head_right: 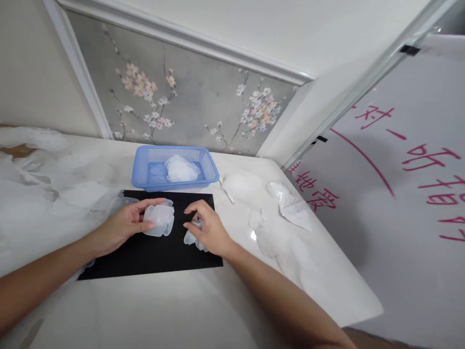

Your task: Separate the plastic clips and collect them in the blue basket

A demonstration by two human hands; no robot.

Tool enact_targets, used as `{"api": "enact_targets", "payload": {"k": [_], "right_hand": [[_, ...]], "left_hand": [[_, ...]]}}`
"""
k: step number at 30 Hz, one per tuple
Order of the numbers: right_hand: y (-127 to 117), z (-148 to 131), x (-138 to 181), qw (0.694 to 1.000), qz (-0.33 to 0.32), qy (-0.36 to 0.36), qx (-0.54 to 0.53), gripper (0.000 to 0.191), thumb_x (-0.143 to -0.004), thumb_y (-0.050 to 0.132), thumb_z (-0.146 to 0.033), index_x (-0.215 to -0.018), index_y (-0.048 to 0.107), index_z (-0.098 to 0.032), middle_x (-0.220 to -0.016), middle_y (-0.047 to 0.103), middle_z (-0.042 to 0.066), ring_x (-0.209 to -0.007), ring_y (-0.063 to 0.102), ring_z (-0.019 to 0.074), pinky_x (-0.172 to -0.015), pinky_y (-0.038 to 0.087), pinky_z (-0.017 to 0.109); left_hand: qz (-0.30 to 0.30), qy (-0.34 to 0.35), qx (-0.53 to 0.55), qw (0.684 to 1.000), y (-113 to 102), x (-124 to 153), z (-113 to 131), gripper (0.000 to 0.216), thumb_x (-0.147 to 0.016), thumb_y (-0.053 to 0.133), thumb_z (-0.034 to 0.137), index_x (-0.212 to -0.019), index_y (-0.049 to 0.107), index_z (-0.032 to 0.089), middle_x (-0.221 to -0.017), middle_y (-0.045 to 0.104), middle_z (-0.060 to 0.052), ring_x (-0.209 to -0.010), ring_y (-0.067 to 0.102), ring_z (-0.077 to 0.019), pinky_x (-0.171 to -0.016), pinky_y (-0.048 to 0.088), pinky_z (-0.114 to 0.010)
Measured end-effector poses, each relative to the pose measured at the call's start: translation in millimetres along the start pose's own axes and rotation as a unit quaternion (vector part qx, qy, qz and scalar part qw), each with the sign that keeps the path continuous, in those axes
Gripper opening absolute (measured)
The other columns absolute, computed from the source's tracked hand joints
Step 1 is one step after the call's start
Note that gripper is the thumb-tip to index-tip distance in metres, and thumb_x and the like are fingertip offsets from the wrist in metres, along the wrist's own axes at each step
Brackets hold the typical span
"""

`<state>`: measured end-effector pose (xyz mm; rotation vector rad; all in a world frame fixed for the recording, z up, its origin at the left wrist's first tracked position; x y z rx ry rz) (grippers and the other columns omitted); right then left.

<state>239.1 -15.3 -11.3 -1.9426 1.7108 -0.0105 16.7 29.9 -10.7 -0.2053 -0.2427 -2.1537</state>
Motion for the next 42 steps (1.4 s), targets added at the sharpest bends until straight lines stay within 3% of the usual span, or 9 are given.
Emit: {"api": "enact_targets", "payload": {"k": [4, 8, 12, 16, 21, 26, 29, 33, 42], "right_hand": [[11.1, -10.1, 5.5, 0.985, -0.057, -0.125, 0.107, 0.028, -0.094, 0.058, -0.023, -0.12, 0.062, -0.031, -0.111, 0.059, 0.006, -0.085, 0.062, 0.0166, -0.075, 0.057, 0.033], [11.5, -11.0, 7.8, 0.983, -0.004, -0.134, 0.127, 0.015, -0.095, 0.057, -0.026, -0.101, 0.071, -0.027, -0.12, 0.057, 0.008, -0.072, 0.06, 0.0125, -0.069, 0.056, 0.032], [7.0, -7.2, 3.7, 0.999, 0.029, -0.032, 0.002, 0.01, -0.092, 0.059, -0.03, -0.09, 0.066, -0.023, -0.106, 0.069, 0.007, -0.086, 0.067, 0.018, -0.076, 0.055, 0.033], [-3.9, 1.9, -1.7, 0.985, 0.115, 0.106, -0.075, 0.019, -0.09, 0.06, -0.042, -0.088, 0.062, -0.023, -0.075, 0.066, 0.0, -0.07, 0.063, 0.0166, -0.066, 0.051, 0.03], [-16.5, 11.6, -4.9, 0.971, 0.16, 0.157, -0.079, 0.039, -0.086, 0.057, -0.058, -0.073, 0.061, -0.021, -0.064, 0.057, 0.0, -0.06, 0.054, 0.0157, -0.058, 0.045, 0.028], [-11.5, 7.1, -2.6, 0.988, 0.103, 0.115, -0.028, 0.043, -0.079, 0.071, -0.047, -0.058, 0.042, -0.023, -0.063, 0.053, -0.001, -0.06, 0.051, 0.0152, -0.061, 0.045, 0.03], [3.2, -2.6, 0.9, 0.996, 0.029, 0.073, -0.038, 0.03, -0.077, 0.075, -0.035, -0.07, 0.049, -0.023, -0.081, 0.062, 0.001, -0.072, 0.057, 0.0164, -0.07, 0.049, 0.033], [21.5, -9.4, 5.7, 0.983, -0.047, 0.116, -0.131, 0.027, -0.076, 0.075, -0.032, -0.094, 0.058, -0.025, -0.092, 0.067, 0.0, -0.069, 0.06, 0.0141, -0.066, 0.049, 0.03], [24.0, -7.1, 3.9, 0.971, -0.049, 0.146, -0.185, 0.022, -0.077, 0.072, -0.035, -0.097, 0.069, -0.025, -0.081, 0.066, -0.001, -0.072, 0.062, 0.0155, -0.067, 0.05, 0.03]], "left_hand": [[-0.013, -0.01, 0.015, 1.0, 6.6, 3.8, 1.9, 0.071, -0.071, 0.082, 0.033, -0.135, 0.053, 0.026, -0.118, 0.072, -0.006, -0.106, 0.067, -0.0256, -0.096, 0.049, -0.04], [-0.029, -0.015, 0.037, 0.999, 12.8, 7.6, 3.9, 0.068, -0.076, 0.079, 0.04, -0.137, 0.052, 0.027, -0.12, 0.071, -0.007, -0.112, 0.064, -0.0262, -0.1, 0.047, -0.041], [-0.025, -0.011, 0.095, 0.995, 12.1, 7.5, 6.6, 0.054, -0.086, 0.061, 0.058, -0.131, 0.057, 0.028, -0.134, 0.063, -0.009, -0.122, 0.058, -0.0292, -0.103, 0.046, -0.048], [-0.02, -0.028, 0.149, 0.988, 8.5, 4.7, 8.1, 0.057, -0.087, 0.055, 0.063, -0.132, 0.056, 0.028, -0.146, 0.053, -0.011, -0.124, 0.058, -0.0322, -0.103, 0.047, -0.053], [-0.029, -0.028, 0.157, 0.987, 7.1, 4.3, 9.7, 0.064, -0.088, 0.047, 0.068, -0.137, 0.051, 0.028, -0.146, 0.052, -0.013, -0.126, 0.056, -0.0345, -0.099, 0.049, -0.052], [-0.037, -0.02, 0.131, 0.99, 8.1, 6.2, 9.0, 0.059, -0.087, 0.056, 0.061, -0.136, 0.05, 0.028, -0.14, 0.057, -0.012, -0.123, 0.058, -0.0332, -0.097, 0.05, -0.05], [-0.012, 0.014, 0.039, 0.999, 10.4, 6.1, 6.3, 0.058, -0.08, 0.074, 0.04, -0.132, 0.051, 0.03, -0.128, 0.064, -0.007, -0.112, 0.063, -0.0258, -0.095, 0.05, -0.04], [-0.008, 0.06, -0.042, 0.997, 19.4, 5.2, 0.6, 0.058, -0.074, 0.078, 0.029, -0.126, 0.053, 0.027, -0.107, 0.066, -0.002, -0.092, 0.063, -0.0189, -0.083, 0.05, -0.032], [-0.043, 0.033, -0.028, 0.998, 25.6, 5.3, -4.1, 0.067, -0.07, 0.076, 0.018, -0.131, 0.05, 0.029, -0.101, 0.063, 0.001, -0.091, 0.063, -0.0185, -0.082, 0.049, -0.034]]}}
Point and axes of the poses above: each hand's wrist, its own x-axis away from the middle knuckle, its own y-axis out of the palm, z = x × y, the point moved 3 cm from there along -x, towards the middle knuckle
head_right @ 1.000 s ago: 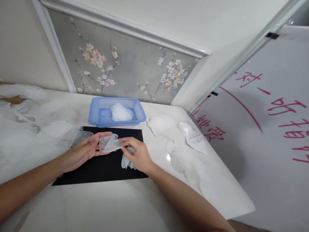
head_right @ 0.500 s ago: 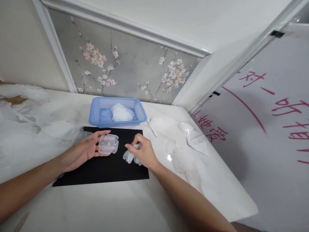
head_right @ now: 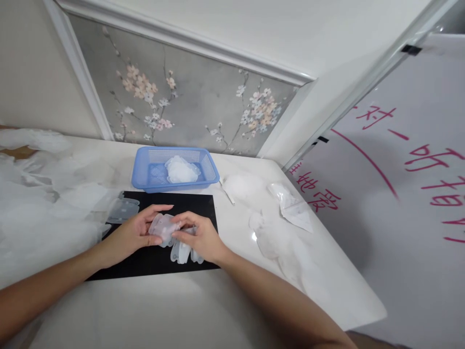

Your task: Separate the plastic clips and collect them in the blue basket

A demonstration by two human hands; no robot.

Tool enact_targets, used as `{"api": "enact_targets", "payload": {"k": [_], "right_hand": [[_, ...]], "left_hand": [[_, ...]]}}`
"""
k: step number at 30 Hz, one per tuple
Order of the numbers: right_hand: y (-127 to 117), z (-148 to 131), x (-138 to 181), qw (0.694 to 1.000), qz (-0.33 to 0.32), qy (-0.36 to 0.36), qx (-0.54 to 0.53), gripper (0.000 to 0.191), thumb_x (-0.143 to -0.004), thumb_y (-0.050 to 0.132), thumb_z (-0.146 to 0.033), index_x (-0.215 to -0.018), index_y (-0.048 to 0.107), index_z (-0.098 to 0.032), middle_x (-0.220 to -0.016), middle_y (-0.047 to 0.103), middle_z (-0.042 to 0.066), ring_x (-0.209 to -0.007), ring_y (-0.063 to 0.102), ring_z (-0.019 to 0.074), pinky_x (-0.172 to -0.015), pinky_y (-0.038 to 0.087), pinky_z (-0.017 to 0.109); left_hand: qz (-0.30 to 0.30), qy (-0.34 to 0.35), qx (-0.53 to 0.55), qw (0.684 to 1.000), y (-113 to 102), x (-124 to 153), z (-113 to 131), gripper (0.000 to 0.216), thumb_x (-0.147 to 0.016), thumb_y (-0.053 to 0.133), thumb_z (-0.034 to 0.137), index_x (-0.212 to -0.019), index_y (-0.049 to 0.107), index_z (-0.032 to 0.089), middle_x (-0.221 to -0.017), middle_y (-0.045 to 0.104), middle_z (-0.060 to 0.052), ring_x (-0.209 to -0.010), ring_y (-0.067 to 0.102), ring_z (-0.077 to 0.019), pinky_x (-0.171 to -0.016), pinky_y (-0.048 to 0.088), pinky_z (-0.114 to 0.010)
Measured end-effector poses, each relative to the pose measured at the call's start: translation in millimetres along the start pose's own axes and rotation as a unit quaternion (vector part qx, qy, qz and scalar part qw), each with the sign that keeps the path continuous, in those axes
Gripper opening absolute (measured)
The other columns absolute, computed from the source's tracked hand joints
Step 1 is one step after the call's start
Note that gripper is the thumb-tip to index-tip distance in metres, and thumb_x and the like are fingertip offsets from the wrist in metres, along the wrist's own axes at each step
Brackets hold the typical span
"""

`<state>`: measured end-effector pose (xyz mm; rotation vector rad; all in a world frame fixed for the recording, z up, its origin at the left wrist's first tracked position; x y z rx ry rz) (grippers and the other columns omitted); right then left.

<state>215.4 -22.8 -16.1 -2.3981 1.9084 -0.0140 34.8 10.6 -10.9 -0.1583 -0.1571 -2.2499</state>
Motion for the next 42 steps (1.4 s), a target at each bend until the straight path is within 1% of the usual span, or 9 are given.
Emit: {"api": "enact_targets", "payload": {"k": [7, 12, 16, 20, 23, 31, 34, 39, 42], "right_hand": [[-8.3, 2.1, -2.6, 0.999, 0.039, -0.008, -0.008, 0.024, -0.079, 0.071, -0.041, -0.094, 0.069, -0.023, -0.082, 0.067, 0.001, -0.071, 0.062, 0.0159, -0.065, 0.05, 0.03], [-17.2, 4.6, -6.1, 0.997, 0.069, -0.006, -0.019, 0.022, -0.078, 0.071, -0.039, -0.094, 0.069, -0.023, -0.079, 0.066, 0.0, -0.069, 0.062, 0.0149, -0.065, 0.049, 0.028], [-18.1, 5.1, -6.5, 0.997, 0.08, 0.0, -0.011, 0.025, -0.077, 0.072, -0.041, -0.095, 0.069, -0.023, -0.08, 0.067, 0.001, -0.07, 0.063, 0.0161, -0.064, 0.05, 0.029], [-10.0, 1.5, -2.5, 0.998, 0.062, -0.005, -0.011, 0.025, -0.078, 0.072, -0.04, -0.095, 0.069, -0.023, -0.082, 0.069, 0.001, -0.071, 0.064, 0.0162, -0.064, 0.051, 0.029], [-3.6, -1.4, 0.8, 0.999, 0.044, -0.007, -0.01, 0.022, -0.079, 0.071, -0.039, -0.094, 0.069, -0.023, -0.081, 0.069, 0.001, -0.07, 0.065, 0.016, -0.063, 0.051, 0.029], [-1.8, -0.9, 1.7, 0.999, 0.053, 0.004, -0.014, 0.023, -0.076, 0.073, -0.04, -0.091, 0.07, -0.023, -0.081, 0.07, 0.001, -0.069, 0.064, 0.016, -0.065, 0.051, 0.03], [-10.3, -9.0, -1.8, 0.999, 0.041, -0.008, -0.002, 0.024, -0.076, 0.073, -0.041, -0.091, 0.07, -0.022, -0.081, 0.07, 0.001, -0.07, 0.064, 0.0159, -0.065, 0.05, 0.029], [-39.5, -50.3, -48.4, 0.996, 0.054, -0.063, 0.034, 0.031, -0.073, 0.077, -0.041, -0.096, 0.07, -0.022, -0.073, 0.066, -0.002, -0.065, 0.061, 0.014, -0.064, 0.048, 0.027], [-45.1, -72.3, -102.0, 0.998, 0.021, -0.056, 0.021, 0.042, -0.067, 0.081, -0.04, -0.103, 0.069, -0.022, -0.068, 0.063, -0.004, -0.057, 0.057, 0.012, -0.056, 0.045, 0.025]], "left_hand": [[-0.032, -0.016, 0.065, 0.997, -3.1, 2.7, 4.4, 0.086, -0.061, 0.057, 0.001, -0.14, 0.041, 0.033, -0.127, 0.06, -0.004, -0.114, 0.059, -0.0212, -0.1, 0.044, -0.04], [0.045, -0.002, 0.046, 0.998, -9.3, -0.2, 5.4, 0.066, -0.065, 0.056, 0.007, -0.128, 0.049, 0.027, -0.107, 0.063, -0.002, -0.099, 0.063, -0.0194, -0.094, 0.048, -0.04], [0.075, -0.027, 0.012, 0.997, -7.4, 0.2, 9.0, 0.044, -0.081, 0.063, 0.027, -0.124, 0.053, 0.023, -0.097, 0.065, -0.002, -0.088, 0.065, -0.0186, -0.081, 0.052, -0.036], [0.027, -0.049, -0.094, 0.994, -0.8, -0.7, 8.6, 0.031, -0.083, 0.065, 0.047, -0.096, 0.063, 0.018, -0.07, 0.066, 0.001, -0.061, 0.062, -0.0142, -0.059, 0.048, -0.028], [-0.002, -0.076, -0.129, 0.989, 1.5, -1.3, 4.5, 0.033, -0.082, 0.066, 0.048, -0.075, 0.063, 0.017, -0.06, 0.064, 0.001, -0.046, 0.052, -0.0097, -0.047, 0.04, -0.024], [-0.031, -0.076, -0.096, 0.992, -3.8, 0.7, 0.4, 0.016, -0.073, 0.075, 0.029, -0.079, 0.066, 0.017, -0.064, 0.066, 0.002, -0.056, 0.059, -0.0119, -0.053, 0.045, -0.024], [-0.056, -0.094, -0.062, 0.992, -2.5, 5.2, -2.5, 0.023, -0.067, 0.075, 0.02, -0.086, 0.064, 0.017, -0.068, 0.068, 0.002, -0.059, 0.063, -0.0136, -0.053, 0.045, -0.025], [-0.172, -0.122, -0.104, 0.972, 11.8, 16.8, -4.8, 0.005, -0.07, 0.068, 0.021, -0.071, 0.064, 0.018, -0.059, 0.065, 0.003, -0.046, 0.056, -0.0106, -0.043, 0.038, -0.021], [-0.209, -0.101, -0.179, 0.956, 17.4, 22.1, 0.3, 0.015, -0.082, 0.057, 0.024, -0.069, 0.063, 0.019, -0.046, 0.057, 0.006, -0.041, 0.051, -0.0091, -0.044, 0.036, -0.02]]}}
Point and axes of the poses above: each hand's wrist, its own x-axis away from the middle knuckle, its own y-axis out of the palm, z = x × y, the point moved 3 cm from there along -x, towards the middle knuckle
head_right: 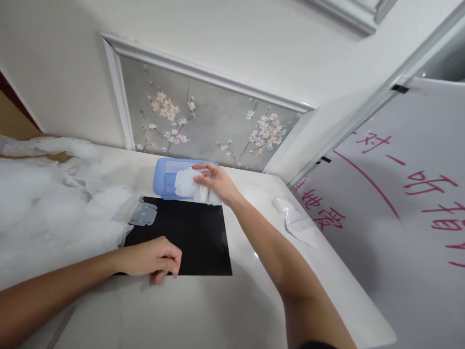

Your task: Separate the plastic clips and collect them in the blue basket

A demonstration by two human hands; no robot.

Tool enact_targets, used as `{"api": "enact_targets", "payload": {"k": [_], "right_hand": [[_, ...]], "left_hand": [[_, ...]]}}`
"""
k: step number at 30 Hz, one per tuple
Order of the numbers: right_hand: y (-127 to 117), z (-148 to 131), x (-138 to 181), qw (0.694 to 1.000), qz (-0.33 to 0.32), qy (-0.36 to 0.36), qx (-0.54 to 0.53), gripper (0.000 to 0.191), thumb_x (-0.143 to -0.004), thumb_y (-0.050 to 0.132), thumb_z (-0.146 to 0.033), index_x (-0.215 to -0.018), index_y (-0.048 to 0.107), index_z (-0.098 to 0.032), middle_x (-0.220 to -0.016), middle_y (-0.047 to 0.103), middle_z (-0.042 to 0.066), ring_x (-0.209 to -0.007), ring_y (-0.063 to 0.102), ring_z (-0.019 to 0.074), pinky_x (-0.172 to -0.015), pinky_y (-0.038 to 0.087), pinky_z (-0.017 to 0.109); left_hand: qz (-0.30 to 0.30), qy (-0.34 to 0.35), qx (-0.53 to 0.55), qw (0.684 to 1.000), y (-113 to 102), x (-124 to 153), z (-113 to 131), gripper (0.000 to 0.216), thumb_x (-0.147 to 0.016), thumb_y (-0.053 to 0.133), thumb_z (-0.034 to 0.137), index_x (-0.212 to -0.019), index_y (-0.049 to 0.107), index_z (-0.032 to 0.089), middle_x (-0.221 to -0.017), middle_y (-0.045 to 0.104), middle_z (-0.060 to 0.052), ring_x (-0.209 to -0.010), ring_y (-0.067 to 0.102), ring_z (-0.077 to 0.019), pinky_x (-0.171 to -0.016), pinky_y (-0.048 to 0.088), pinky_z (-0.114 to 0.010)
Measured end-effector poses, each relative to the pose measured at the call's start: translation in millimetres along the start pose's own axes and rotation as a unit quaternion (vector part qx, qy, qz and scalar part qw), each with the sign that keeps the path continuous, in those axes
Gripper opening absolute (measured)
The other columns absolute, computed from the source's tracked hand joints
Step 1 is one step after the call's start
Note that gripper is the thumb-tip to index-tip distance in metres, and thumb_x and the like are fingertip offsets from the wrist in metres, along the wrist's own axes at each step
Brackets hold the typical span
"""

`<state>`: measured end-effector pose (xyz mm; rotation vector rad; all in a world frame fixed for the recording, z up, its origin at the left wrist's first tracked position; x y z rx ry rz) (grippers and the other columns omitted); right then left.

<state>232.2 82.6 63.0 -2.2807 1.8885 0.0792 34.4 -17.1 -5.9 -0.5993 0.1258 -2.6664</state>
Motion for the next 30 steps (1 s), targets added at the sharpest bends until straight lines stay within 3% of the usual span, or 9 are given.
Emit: {"api": "enact_targets", "payload": {"k": [5, 9, 11, 14, 17, 21, 24, 27, 30], "right_hand": [[17.6, 8.0, -72.5, 0.998, -0.018, 0.058, 0.01, 0.046, -0.054, 0.086, -0.034, -0.094, 0.068, -0.019, -0.063, 0.065, -0.004, -0.053, 0.058, 0.0126, -0.051, 0.046, 0.025], [31.2, 21.3, -91.5, 0.997, 0.003, 0.058, 0.05, 0.03, -0.053, 0.085, -0.029, -0.074, 0.068, -0.016, -0.061, 0.068, 0.0, -0.053, 0.058, 0.0142, -0.053, 0.045, 0.026], [33.0, 20.6, -89.5, 0.996, 0.044, 0.038, 0.061, 0.025, -0.058, 0.082, -0.03, -0.069, 0.064, -0.017, -0.063, 0.069, 0.001, -0.057, 0.059, 0.014, -0.057, 0.045, 0.026], [35.9, 10.1, -67.4, 0.993, 0.104, -0.002, 0.06, 0.024, -0.067, 0.075, -0.037, -0.072, 0.06, -0.019, -0.068, 0.07, 0.0, -0.061, 0.059, 0.013, -0.062, 0.045, 0.026], [47.2, 1.7, -20.9, 0.997, 0.08, -0.014, 0.016, 0.028, -0.07, 0.074, -0.042, -0.073, 0.057, -0.02, -0.068, 0.069, -0.001, -0.057, 0.058, 0.012, -0.063, 0.046, 0.026], [60.8, 7.9, 53.0, 0.996, 0.054, 0.014, -0.063, 0.032, -0.074, 0.077, -0.044, -0.073, 0.056, -0.02, -0.06, 0.063, -0.003, -0.056, 0.057, 0.0114, -0.062, 0.047, 0.025], [61.7, 20.4, 89.6, 0.994, 0.071, 0.034, -0.077, 0.031, -0.078, 0.075, -0.044, -0.074, 0.055, -0.02, -0.061, 0.063, -0.003, -0.057, 0.058, 0.0112, -0.062, 0.048, 0.025], [62.5, 36.4, 106.8, 0.995, 0.033, 0.068, -0.072, 0.033, -0.08, 0.071, -0.049, -0.079, 0.054, -0.02, -0.061, 0.062, -0.004, -0.05, 0.057, 0.0107, -0.05, 0.045, 0.023], [68.2, 51.5, 115.8, 0.993, -0.027, 0.098, -0.063, 0.038, -0.082, 0.067, -0.055, -0.08, 0.057, -0.019, -0.056, 0.059, -0.004, -0.042, 0.051, 0.0088, -0.039, 0.037, 0.02]], "left_hand": [[0.022, 0.014, -0.048, 0.999, -3.0, 4.3, 1.0, 0.023, -0.088, 0.054, 0.03, -0.069, 0.062, 0.02, -0.036, 0.049, 0.008, -0.035, 0.049, -0.0091, -0.044, 0.04, -0.018], [0.032, 0.021, -0.019, 0.999, -4.4, 2.0, -5.7, 0.02, -0.085, 0.06, 0.033, -0.071, 0.065, 0.019, -0.038, 0.053, 0.006, -0.035, 0.051, -0.0114, -0.037, 0.04, -0.019], [0.074, 0.039, 0.006, 0.996, -6.6, -0.8, -7.7, 0.021, -0.084, 0.061, 0.036, -0.073, 0.064, 0.018, -0.04, 0.055, 0.006, -0.035, 0.052, -0.0113, -0.035, 0.038, -0.018], [0.197, 0.077, 0.062, 0.975, -14.1, -3.9, -8.4, 0.027, -0.09, 0.052, 0.045, -0.081, 0.056, 0.019, -0.046, 0.057, 0.006, -0.033, 0.047, -0.0082, -0.034, 0.034, -0.017], [0.278, 0.111, 0.129, 0.945, -19.0, -4.4, -6.7, 0.035, -0.091, 0.045, 0.056, -0.093, 0.047, 0.022, -0.055, 0.055, 0.007, -0.042, 0.054, -0.0101, -0.036, 0.038, -0.018], [0.298, 0.182, 0.232, 0.908, -17.9, -2.9, 1.5, 0.049, -0.076, 0.069, 0.055, -0.104, 0.052, 0.019, -0.066, 0.057, 0.005, -0.058, 0.062, -0.0131, -0.041, 0.043, -0.019], [0.329, 0.174, 0.252, 0.894, -16.8, -1.4, 4.7, 0.034, -0.075, 0.074, 0.045, -0.086, 0.059, 0.016, -0.063, 0.06, 0.003, -0.052, 0.056, -0.0094, -0.043, 0.041, -0.018], [0.318, 0.136, 0.223, 0.911, -14.3, -1.9, 5.9, 0.032, -0.077, 0.071, 0.045, -0.071, 0.058, 0.016, -0.056, 0.06, 0.003, -0.046, 0.053, -0.008, -0.04, 0.037, -0.017], [0.266, 0.111, 0.188, 0.939, -8.3, -3.2, 8.1, 0.036, -0.078, 0.068, 0.05, -0.073, 0.06, 0.016, -0.052, 0.061, 0.002, -0.039, 0.052, -0.0077, -0.035, 0.031, -0.016]]}}
Point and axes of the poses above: each hand's wrist, its own x-axis away from the middle knuckle, its own y-axis out of the palm, z = x × y, the point moved 3 cm from there along -x, towards the middle knuckle
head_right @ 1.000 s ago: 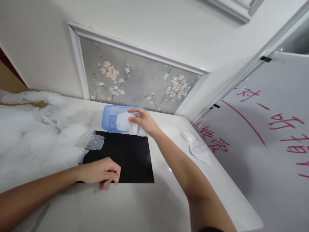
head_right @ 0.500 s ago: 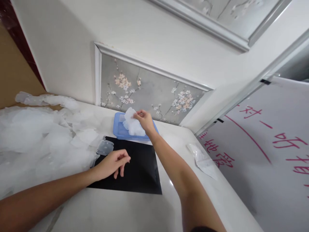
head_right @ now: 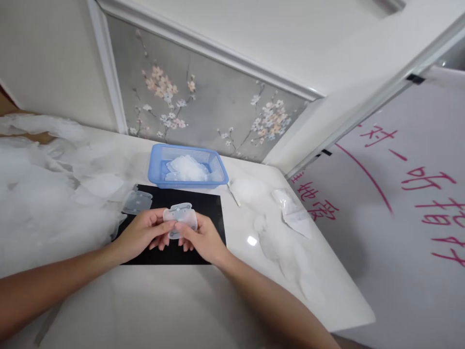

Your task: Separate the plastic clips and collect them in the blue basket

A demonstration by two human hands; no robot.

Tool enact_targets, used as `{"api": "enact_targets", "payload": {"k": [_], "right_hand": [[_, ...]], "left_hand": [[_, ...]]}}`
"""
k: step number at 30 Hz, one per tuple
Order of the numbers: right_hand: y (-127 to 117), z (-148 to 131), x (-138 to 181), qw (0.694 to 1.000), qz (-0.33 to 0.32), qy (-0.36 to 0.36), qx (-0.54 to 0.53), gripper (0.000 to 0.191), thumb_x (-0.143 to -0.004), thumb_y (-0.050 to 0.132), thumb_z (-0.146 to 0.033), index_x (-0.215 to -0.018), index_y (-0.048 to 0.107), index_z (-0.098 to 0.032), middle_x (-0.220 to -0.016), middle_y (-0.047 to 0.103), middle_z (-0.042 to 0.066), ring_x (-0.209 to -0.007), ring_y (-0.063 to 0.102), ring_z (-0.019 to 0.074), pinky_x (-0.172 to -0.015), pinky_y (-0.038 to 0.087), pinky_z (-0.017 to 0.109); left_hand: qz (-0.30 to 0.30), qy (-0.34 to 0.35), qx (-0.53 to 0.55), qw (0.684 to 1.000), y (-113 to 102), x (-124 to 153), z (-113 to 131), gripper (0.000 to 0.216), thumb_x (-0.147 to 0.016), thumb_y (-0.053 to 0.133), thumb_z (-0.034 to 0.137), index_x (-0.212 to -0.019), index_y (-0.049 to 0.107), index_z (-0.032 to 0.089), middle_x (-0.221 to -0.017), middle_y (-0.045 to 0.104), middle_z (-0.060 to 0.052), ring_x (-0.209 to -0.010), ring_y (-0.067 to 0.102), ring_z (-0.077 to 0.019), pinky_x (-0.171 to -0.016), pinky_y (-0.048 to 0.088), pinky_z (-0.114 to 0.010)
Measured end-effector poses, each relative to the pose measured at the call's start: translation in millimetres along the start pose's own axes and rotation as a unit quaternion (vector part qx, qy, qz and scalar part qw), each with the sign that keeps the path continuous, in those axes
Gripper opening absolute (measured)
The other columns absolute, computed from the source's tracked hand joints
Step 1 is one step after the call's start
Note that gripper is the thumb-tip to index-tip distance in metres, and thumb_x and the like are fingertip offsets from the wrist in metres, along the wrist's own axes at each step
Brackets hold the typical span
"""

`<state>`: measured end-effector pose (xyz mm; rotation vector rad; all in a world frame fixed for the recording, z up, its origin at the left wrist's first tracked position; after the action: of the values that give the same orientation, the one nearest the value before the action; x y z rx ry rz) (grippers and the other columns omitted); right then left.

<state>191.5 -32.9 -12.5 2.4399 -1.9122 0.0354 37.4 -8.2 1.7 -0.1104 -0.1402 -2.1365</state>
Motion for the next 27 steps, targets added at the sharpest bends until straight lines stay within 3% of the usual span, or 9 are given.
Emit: {"api": "enact_targets", "payload": {"k": [6, 10, 16, 27], "right_hand": [[14.5, 10.2, 7.1, 0.998, 0.002, -0.019, -0.06, 0.043, -0.084, 0.063, -0.059, -0.072, 0.057, -0.018, -0.056, 0.059, -0.002, -0.041, 0.05, 0.0077, -0.04, 0.04, 0.02], [16.5, 10.3, 12.7, 0.997, 0.011, -0.014, -0.075, 0.044, -0.083, 0.063, -0.06, -0.074, 0.059, -0.017, -0.057, 0.062, 0.0, -0.041, 0.051, 0.0084, -0.04, 0.042, 0.021], [7.7, 17.1, 16.1, 0.996, 0.044, 0.0, -0.073, 0.045, -0.082, 0.064, -0.061, -0.078, 0.06, -0.017, -0.056, 0.062, -0.001, -0.04, 0.051, 0.0088, -0.04, 0.044, 0.021], [10.4, 15.8, 12.6, 0.999, 0.025, 0.013, -0.045, 0.043, -0.08, 0.064, -0.061, -0.076, 0.06, -0.018, -0.055, 0.059, -0.002, -0.04, 0.05, 0.0087, -0.041, 0.043, 0.022]], "left_hand": [[-0.001, -0.025, -0.016, 1.0, 6.9, 4.3, -0.8, 0.051, -0.089, 0.049, 0.061, -0.065, 0.057, 0.016, -0.047, 0.061, 0.0, -0.034, 0.051, -0.0085, -0.03, 0.027, -0.017], [-0.007, 0.001, -0.019, 1.0, 4.3, 2.7, 1.1, 0.062, -0.092, 0.035, 0.066, -0.061, 0.058, 0.016, -0.051, 0.062, -0.003, -0.041, 0.055, -0.0114, -0.034, 0.035, -0.02], [-0.004, 0.032, -0.04, 0.999, 3.5, 0.8, 8.1, 0.03, -0.084, 0.063, 0.045, -0.071, 0.056, 0.018, -0.063, 0.059, 0.004, -0.056, 0.053, -0.0094, -0.053, 0.046, -0.021], [-0.002, 0.004, -0.119, 0.993, 2.8, -0.2, 7.7, 0.016, -0.077, 0.05, 0.025, -0.063, 0.055, 0.019, -0.059, 0.058, 0.003, -0.051, 0.052, -0.0101, -0.051, 0.044, -0.022]]}}
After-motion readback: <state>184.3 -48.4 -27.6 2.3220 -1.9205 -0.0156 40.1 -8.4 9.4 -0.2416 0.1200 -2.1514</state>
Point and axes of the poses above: each hand's wrist, its own x-axis away from the middle knuckle, its own y-axis out of the palm, z = x × y, the point moved 3 cm from there along -x, towards the middle knuckle
